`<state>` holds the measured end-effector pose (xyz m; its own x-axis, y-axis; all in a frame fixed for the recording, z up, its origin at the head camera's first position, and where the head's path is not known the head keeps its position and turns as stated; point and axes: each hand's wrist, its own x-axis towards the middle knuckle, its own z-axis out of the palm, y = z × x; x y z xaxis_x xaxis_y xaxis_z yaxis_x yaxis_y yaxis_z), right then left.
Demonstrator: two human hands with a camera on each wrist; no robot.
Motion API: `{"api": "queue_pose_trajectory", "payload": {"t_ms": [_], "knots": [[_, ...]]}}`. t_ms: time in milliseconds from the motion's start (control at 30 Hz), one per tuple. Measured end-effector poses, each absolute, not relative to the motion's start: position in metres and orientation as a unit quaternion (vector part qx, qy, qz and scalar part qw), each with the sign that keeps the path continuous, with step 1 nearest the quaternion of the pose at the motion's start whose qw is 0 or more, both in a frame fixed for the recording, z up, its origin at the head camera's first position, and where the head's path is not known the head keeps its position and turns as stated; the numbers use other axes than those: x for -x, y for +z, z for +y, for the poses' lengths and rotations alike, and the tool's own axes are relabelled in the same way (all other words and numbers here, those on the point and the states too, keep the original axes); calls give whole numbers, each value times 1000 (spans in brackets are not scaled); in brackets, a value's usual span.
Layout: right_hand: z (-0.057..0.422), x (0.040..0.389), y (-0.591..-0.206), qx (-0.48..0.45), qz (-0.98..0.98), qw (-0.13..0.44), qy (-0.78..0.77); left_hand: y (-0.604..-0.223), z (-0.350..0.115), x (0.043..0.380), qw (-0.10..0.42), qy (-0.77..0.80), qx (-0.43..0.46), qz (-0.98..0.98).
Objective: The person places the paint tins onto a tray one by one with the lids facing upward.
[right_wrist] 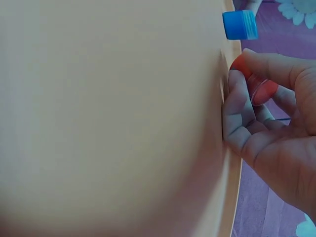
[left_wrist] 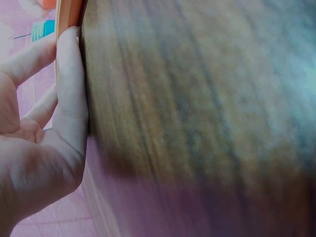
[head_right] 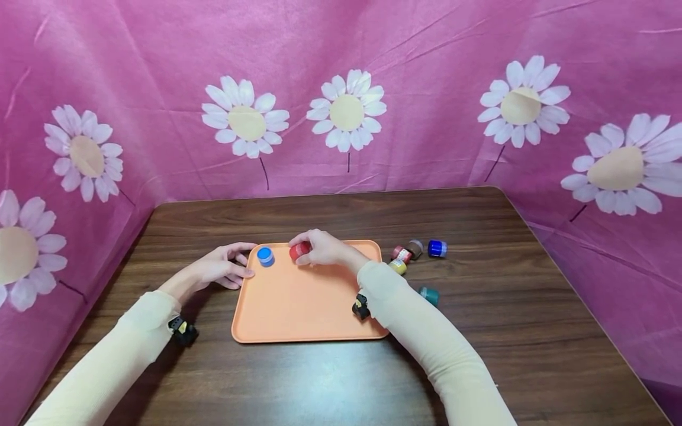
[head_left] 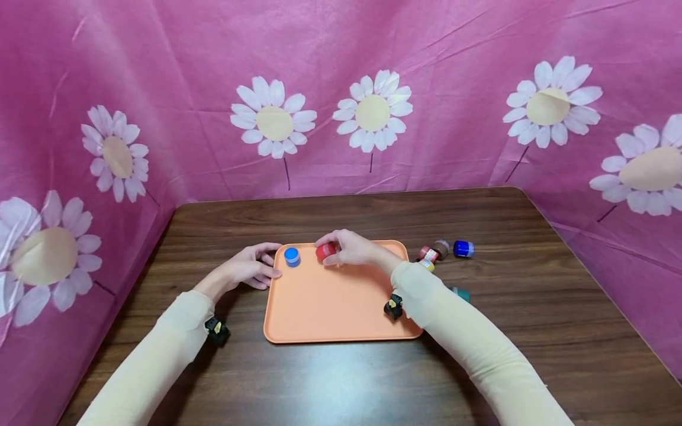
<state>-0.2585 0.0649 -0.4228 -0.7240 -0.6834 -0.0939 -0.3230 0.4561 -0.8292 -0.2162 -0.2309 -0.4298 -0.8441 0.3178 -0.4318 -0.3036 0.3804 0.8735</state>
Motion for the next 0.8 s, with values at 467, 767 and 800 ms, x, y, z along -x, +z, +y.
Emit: {"api": "queue_pose_trajectory", "payload": {"t_ms": [467,767,800], "knots": [[62,256,-425,312,872,145,-347,-431,-230,217,285,554,3,782],[56,254,-424,315,875,142,-338,-432,-230,218,282,554,5,783],[55,253,-424,317,877,139,-334,-432,-230,218,282,554,6,783]]}}
